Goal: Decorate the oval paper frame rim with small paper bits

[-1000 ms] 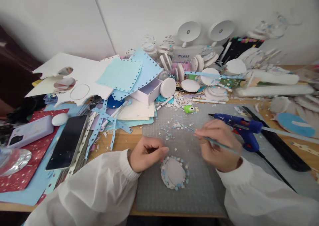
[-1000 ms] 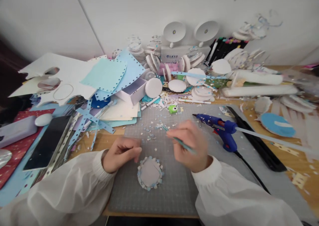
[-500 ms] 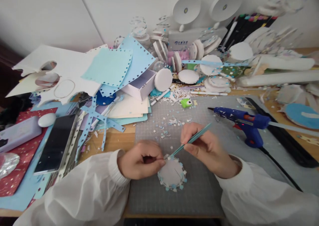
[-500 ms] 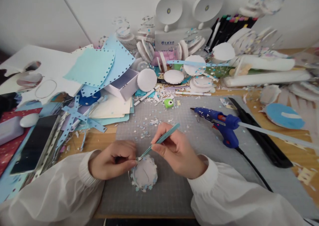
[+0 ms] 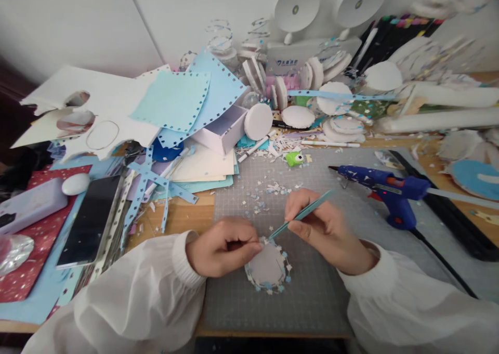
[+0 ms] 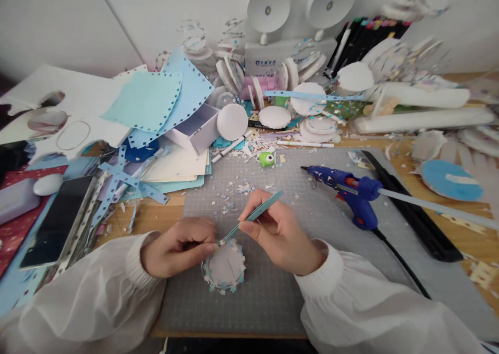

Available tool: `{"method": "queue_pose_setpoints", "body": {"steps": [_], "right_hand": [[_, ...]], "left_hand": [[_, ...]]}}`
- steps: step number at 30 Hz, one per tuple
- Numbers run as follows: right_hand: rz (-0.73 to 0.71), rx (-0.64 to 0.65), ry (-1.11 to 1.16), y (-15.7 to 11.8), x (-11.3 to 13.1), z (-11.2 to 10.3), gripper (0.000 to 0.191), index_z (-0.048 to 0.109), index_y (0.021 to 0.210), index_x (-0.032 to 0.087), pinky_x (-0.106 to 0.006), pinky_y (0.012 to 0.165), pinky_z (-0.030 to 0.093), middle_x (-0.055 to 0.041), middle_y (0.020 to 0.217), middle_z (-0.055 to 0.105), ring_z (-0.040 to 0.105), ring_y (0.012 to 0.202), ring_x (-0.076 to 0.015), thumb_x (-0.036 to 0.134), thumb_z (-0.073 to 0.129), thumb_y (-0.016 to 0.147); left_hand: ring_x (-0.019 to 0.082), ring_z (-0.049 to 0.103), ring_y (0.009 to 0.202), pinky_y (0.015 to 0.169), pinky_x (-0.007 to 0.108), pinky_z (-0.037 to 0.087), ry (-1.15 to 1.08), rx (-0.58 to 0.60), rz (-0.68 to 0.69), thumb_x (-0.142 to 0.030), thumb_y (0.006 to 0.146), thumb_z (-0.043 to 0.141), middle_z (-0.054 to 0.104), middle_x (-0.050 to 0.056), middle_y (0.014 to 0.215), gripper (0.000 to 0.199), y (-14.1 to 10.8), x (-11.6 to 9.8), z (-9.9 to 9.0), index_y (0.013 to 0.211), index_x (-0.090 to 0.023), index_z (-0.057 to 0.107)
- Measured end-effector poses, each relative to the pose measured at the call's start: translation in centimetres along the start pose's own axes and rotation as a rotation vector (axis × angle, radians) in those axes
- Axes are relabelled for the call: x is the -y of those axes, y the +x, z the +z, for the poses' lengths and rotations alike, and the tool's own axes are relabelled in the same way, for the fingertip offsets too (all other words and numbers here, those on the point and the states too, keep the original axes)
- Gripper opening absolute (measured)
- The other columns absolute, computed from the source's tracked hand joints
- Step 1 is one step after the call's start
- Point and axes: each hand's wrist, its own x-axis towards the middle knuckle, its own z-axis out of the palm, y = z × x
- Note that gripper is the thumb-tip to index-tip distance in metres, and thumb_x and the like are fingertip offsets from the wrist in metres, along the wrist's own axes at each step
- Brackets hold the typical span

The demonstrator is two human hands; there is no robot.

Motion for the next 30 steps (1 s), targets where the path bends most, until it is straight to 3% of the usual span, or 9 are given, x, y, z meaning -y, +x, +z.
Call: {"method": "queue_pose_setpoints", "body": {"steps": [18, 30], "right_hand": [[-0.089, -0.072, -0.012, 0.06, 0.11, -0.17, 0.002, 0.056, 0.086, 0.021, -0.026, 0.06, 0.04, 0.0, 0.077, 0.048, 0.048, 0.07, -0.0113, 0.022, 0.057, 0.085], [-0.146, 0.012, -0.071, -0.27, 0.29, -0.01, 0.007, 0.056, 0.086, 0.022, -0.029, 0.056, 0.037, 0.0, 0.073, 0.049, 0.048, 0.067, -0.0128, 0.016, 0.057, 0.083]], "left_hand": [[0.011, 0.036, 0.055, 0.055, 0.026, 0.03, -0.004, 0.013, -0.012, -0.022, 0.089, 0.041, 0.036, -0.002, 0.054, 0.032, -0.04, 0.25, 0.04, 0.058, -0.017, 0.037], [0.011, 0.036, 0.054, 0.054, 0.026, 0.03, -0.001, -0.011, -0.006, -0.022, 0.089, 0.041, 0.036, -0.002, 0.054, 0.032, -0.08, 0.19, 0.18, 0.058, -0.017, 0.037]]}}
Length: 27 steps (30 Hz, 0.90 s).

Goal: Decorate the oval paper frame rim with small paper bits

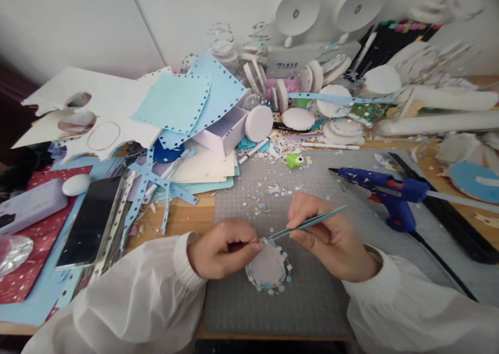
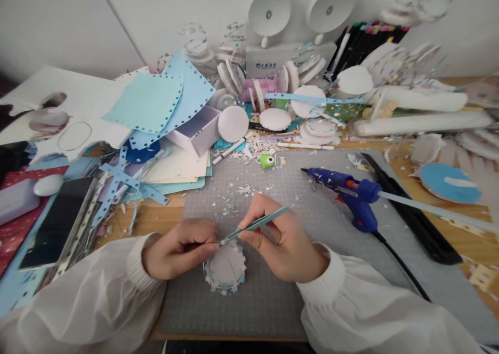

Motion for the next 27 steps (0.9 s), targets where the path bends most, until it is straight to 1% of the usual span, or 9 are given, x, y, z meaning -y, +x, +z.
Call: {"method": "queue_pose_setpoints", "body": {"steps": [6, 14, 20, 27], "right_hand": [[-0.039, -0.003, -0.028, -0.04, 0.0, -0.05, 0.008, 0.056, 0.087, 0.021, -0.029, 0.057, 0.037, -0.0003, 0.073, 0.05, 0.048, 0.068, -0.0128, 0.014, 0.058, 0.083], [-0.024, 0.007, -0.055, -0.08, 0.19, -0.01, 0.007, 0.056, 0.087, 0.023, -0.03, 0.056, 0.038, -0.0003, 0.072, 0.05, 0.049, 0.067, -0.0136, 0.018, 0.058, 0.083], [-0.036, 0.005, -0.086, 0.0, 0.28, 0.06, 0.003, 0.056, 0.085, 0.024, -0.031, 0.055, 0.038, -0.0006, 0.07, 0.05, 0.049, 0.065, -0.0143, 0.021, 0.057, 0.084], [-0.068, 0.016, -0.122, 0.05, 0.11, 0.04, 0.008, 0.056, 0.086, 0.024, -0.031, 0.057, 0.037, 0.0, 0.07, 0.049, 0.048, 0.065, -0.0141, 0.017, 0.057, 0.082]], "left_hand": [[0.011, 0.036, 0.054, 0.053, 0.025, 0.03, 0.008, -0.005, -0.008, -0.025, 0.09, 0.04, 0.036, -0.002, 0.054, 0.033, -0.02, -0.03, 0.08, 0.058, -0.017, 0.037], [0.011, 0.036, 0.054, 0.053, 0.026, 0.03, 0.008, -0.004, -0.019, -0.025, 0.09, 0.039, 0.036, -0.002, 0.054, 0.033, -0.03, 0.0, 0.07, 0.058, -0.018, 0.036], [0.011, 0.035, 0.053, 0.054, 0.026, 0.03, 0.013, -0.012, 0.001, -0.024, 0.089, 0.039, 0.034, -0.002, 0.054, 0.032, 0.0, -0.03, 0.09, 0.058, -0.018, 0.034], [0.011, 0.035, 0.053, 0.053, 0.026, 0.029, 0.016, -0.008, -0.002, -0.024, 0.09, 0.04, 0.034, -0.002, 0.054, 0.033, -0.06, 0.08, 0.13, 0.057, -0.018, 0.033]]}}
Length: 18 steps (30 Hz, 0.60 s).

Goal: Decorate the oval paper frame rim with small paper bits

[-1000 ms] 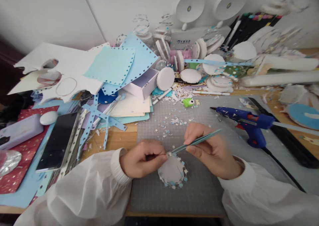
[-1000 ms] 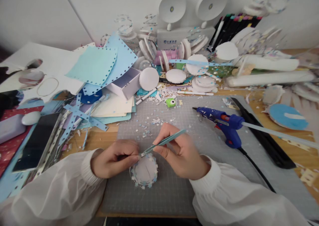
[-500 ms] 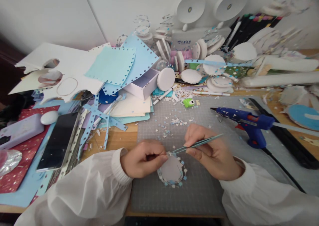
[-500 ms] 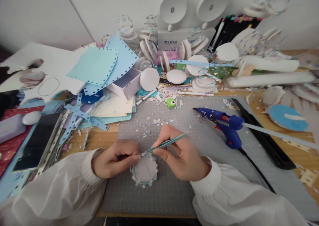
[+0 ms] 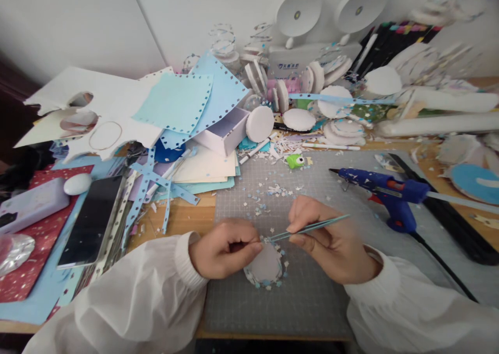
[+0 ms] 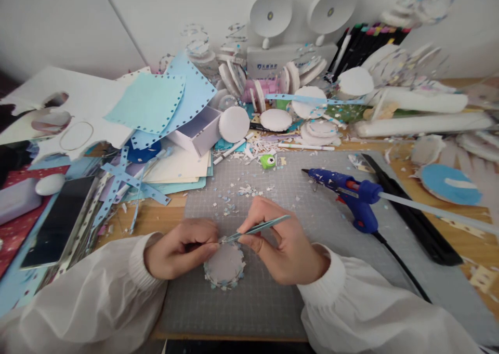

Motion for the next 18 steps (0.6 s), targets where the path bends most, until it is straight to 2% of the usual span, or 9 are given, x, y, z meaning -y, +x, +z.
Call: {"method": "queue_pose_setpoints", "body": {"steps": [4, 8, 12, 14, 16, 18], "right_hand": [[-0.037, 0.005, -0.035, 0.0, 0.2, 0.1, 0.011, 0.057, 0.086, 0.023, -0.031, 0.057, 0.037, 0.0001, 0.069, 0.05, 0.048, 0.065, -0.014, 0.015, 0.058, 0.081], [0.017, -0.014, 0.033, 0.1, 0.0, -0.3, 0.008, 0.058, 0.087, 0.024, -0.031, 0.058, 0.038, -0.0007, 0.071, 0.051, 0.049, 0.067, -0.0146, 0.018, 0.059, 0.082], [0.069, -0.304, 0.131, 0.3, -0.5, -1.3, 0.005, 0.058, 0.086, 0.023, -0.03, 0.059, 0.039, -0.0013, 0.076, 0.049, 0.048, 0.069, -0.0149, 0.025, 0.06, 0.082], [0.095, -0.371, 0.094, 0.5, -0.5, -1.7, 0.005, 0.058, 0.086, 0.023, -0.029, 0.059, 0.039, -0.0016, 0.078, 0.049, 0.048, 0.07, -0.0147, 0.025, 0.06, 0.082], [0.127, -0.32, 0.011, 0.7, -0.4, -1.8, 0.007, 0.057, 0.086, 0.022, -0.028, 0.058, 0.04, -0.0018, 0.079, 0.051, 0.05, 0.069, -0.0144, 0.024, 0.061, 0.081], [0.129, -0.186, -0.068, 0.8, -0.2, -1.7, 0.008, 0.057, 0.084, 0.022, -0.028, 0.057, 0.041, -0.0013, 0.076, 0.052, 0.051, 0.067, -0.0139, 0.021, 0.063, 0.079]], "left_hand": [[0.011, 0.035, 0.054, 0.054, 0.026, 0.029, -0.007, -0.006, 0.005, -0.023, 0.089, 0.039, 0.034, -0.002, 0.054, 0.033, 0.0, 0.1, 0.0, 0.057, -0.018, 0.033], [0.011, 0.035, 0.054, 0.054, 0.026, 0.03, -0.028, -0.003, -0.022, -0.024, 0.09, 0.039, 0.036, -0.002, 0.056, 0.033, 0.0, 0.0, 0.0, 0.058, -0.018, 0.034], [0.011, 0.036, 0.054, 0.054, 0.026, 0.03, -0.011, 0.005, -0.011, -0.025, 0.09, 0.039, 0.036, -0.002, 0.054, 0.035, 0.1, -0.1, -0.1, 0.057, -0.018, 0.031], [0.012, 0.036, 0.054, 0.055, 0.026, 0.031, 0.009, 0.01, 0.011, -0.024, 0.091, 0.038, 0.036, -0.001, 0.053, 0.034, 0.2, -0.1, -0.2, 0.057, -0.018, 0.033], [0.012, 0.037, 0.054, 0.056, 0.027, 0.032, 0.034, 0.025, 0.044, -0.023, 0.09, 0.038, 0.037, -0.002, 0.052, 0.033, 0.3, -0.1, -0.1, 0.057, -0.018, 0.035], [0.012, 0.036, 0.052, 0.057, 0.027, 0.032, 0.055, 0.037, 0.081, -0.021, 0.089, 0.04, 0.036, -0.002, 0.051, 0.033, 0.4, -0.1, -0.1, 0.057, -0.018, 0.035]]}}
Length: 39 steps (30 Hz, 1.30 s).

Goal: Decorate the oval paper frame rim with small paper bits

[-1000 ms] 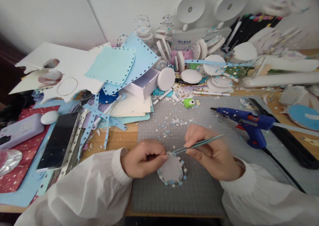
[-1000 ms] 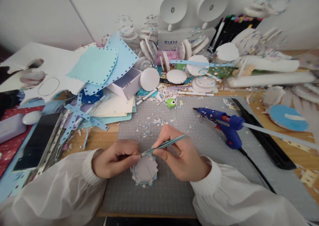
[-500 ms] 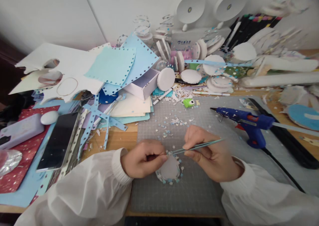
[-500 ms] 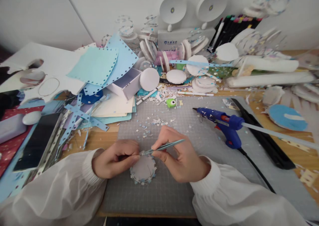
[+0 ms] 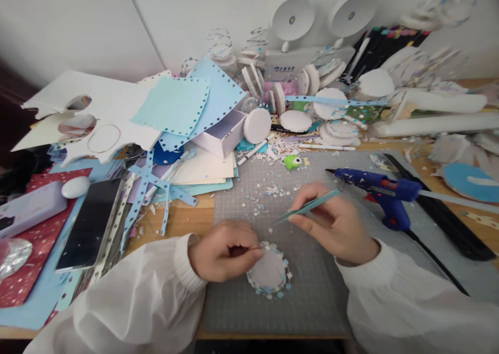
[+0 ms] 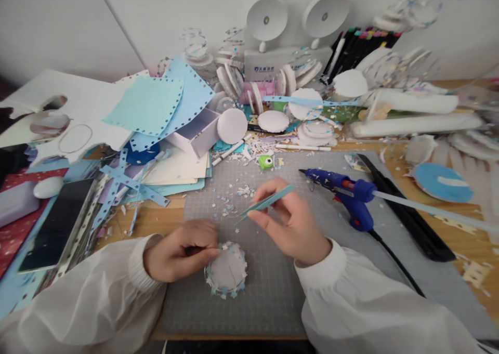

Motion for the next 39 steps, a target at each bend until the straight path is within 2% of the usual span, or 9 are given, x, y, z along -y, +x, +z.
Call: {"method": "queue_pose_setpoints", "body": {"steps": [3, 7, 9, 12, 15, 21, 27, 33, 39], "right_hand": [[-0.063, 0.175, -0.102, -0.1, 0.0, 0.2, 0.008, 0.055, 0.078, 0.021, -0.027, 0.056, 0.04, 0.0004, 0.07, 0.053, 0.05, 0.062, -0.0129, 0.018, 0.063, 0.078], [-0.13, 0.266, -0.222, -0.3, -0.4, 0.3, 0.009, 0.055, 0.075, 0.02, -0.027, 0.054, 0.037, 0.0009, 0.066, 0.053, 0.048, 0.059, -0.0114, 0.014, 0.06, 0.078], [-0.136, 0.26, -0.208, -0.3, -0.5, 0.3, 0.009, 0.055, 0.074, 0.02, -0.027, 0.054, 0.037, 0.0009, 0.065, 0.053, 0.048, 0.058, -0.0117, 0.015, 0.06, 0.079], [-0.127, 0.159, -0.138, -0.3, -0.4, 0.2, 0.009, 0.055, 0.074, 0.022, -0.029, 0.055, 0.039, -0.0002, 0.066, 0.055, 0.051, 0.06, -0.0135, 0.018, 0.062, 0.078], [-0.127, 0.096, -0.08, -0.1, -0.3, 0.1, 0.01, 0.055, 0.073, 0.022, -0.03, 0.055, 0.04, -0.0006, 0.065, 0.056, 0.052, 0.061, -0.0146, 0.019, 0.064, 0.077], [-0.085, 0.277, -0.206, -0.2, -0.4, 0.1, 0.01, 0.055, 0.071, 0.02, -0.028, 0.054, 0.037, 0.0, 0.065, 0.054, 0.049, 0.059, -0.0122, 0.017, 0.062, 0.078], [-0.119, 0.169, -0.13, -0.3, -0.4, -0.2, 0.011, 0.053, 0.075, 0.022, -0.029, 0.055, 0.037, 0.0007, 0.067, 0.053, 0.049, 0.06, -0.0133, 0.016, 0.063, 0.077], [-0.15, 0.323, -0.242, -0.1, -0.1, -0.7, 0.009, 0.055, 0.075, 0.02, -0.027, 0.056, 0.037, 0.0003, 0.068, 0.052, 0.048, 0.061, -0.0119, 0.015, 0.061, 0.078], [-0.192, 0.341, -0.221, -0.3, -0.3, 0.0, 0.009, 0.053, 0.075, 0.019, -0.026, 0.057, 0.037, 0.0002, 0.068, 0.05, 0.046, 0.062, -0.0116, 0.013, 0.058, 0.079]], "left_hand": [[0.011, 0.034, 0.049, 0.055, 0.027, 0.031, 0.004, -0.011, 0.034, -0.02, 0.087, 0.044, 0.032, -0.004, 0.049, 0.033, 0.1, -0.1, 0.1, 0.055, -0.019, 0.033], [0.01, 0.031, 0.047, 0.053, 0.026, 0.03, 0.004, -0.079, 0.045, -0.018, 0.083, 0.047, 0.031, -0.005, 0.047, 0.033, 0.2, -0.3, 0.3, 0.053, -0.018, 0.034], [0.009, 0.031, 0.046, 0.052, 0.025, 0.029, 0.015, -0.127, 0.039, -0.018, 0.082, 0.05, 0.032, -0.005, 0.047, 0.033, 0.1, -0.4, 0.3, 0.052, -0.018, 0.035], [0.009, 0.032, 0.046, 0.05, 0.024, 0.029, 0.044, -0.198, 0.019, -0.023, 0.082, 0.053, 0.035, -0.004, 0.045, 0.035, -0.2, -0.3, 0.4, 0.05, -0.017, 0.04], [0.009, 0.036, 0.047, 0.048, 0.023, 0.029, 0.041, -0.291, -0.067, -0.028, 0.085, 0.051, 0.04, -0.002, 0.046, 0.036, -0.4, -0.3, 0.3, 0.052, -0.015, 0.046], [0.009, 0.045, 0.049, 0.051, 0.021, 0.035, -0.102, -0.391, -0.194, -0.041, 0.09, 0.044, 0.052, 0.002, 0.051, 0.048, -0.4, -0.5, 0.1, 0.056, -0.011, 0.058], [0.007, 0.038, 0.045, 0.048, 0.021, 0.033, -0.152, -0.441, -0.238, -0.044, 0.089, 0.046, 0.051, 0.0, 0.049, 0.048, -0.4, -0.4, 0.0, 0.06, -0.01, 0.063], [0.007, 0.039, 0.045, 0.048, 0.021, 0.033, -0.141, -0.428, -0.243, -0.043, 0.089, 0.046, 0.052, 0.0, 0.05, 0.047, -0.4, -0.5, 0.0, 0.061, -0.01, 0.064], [0.007, 0.039, 0.045, 0.048, 0.021, 0.034, -0.112, -0.434, -0.242, -0.042, 0.089, 0.046, 0.052, 0.0, 0.049, 0.047, -0.2, -0.5, 0.1, 0.061, -0.01, 0.065]]}}
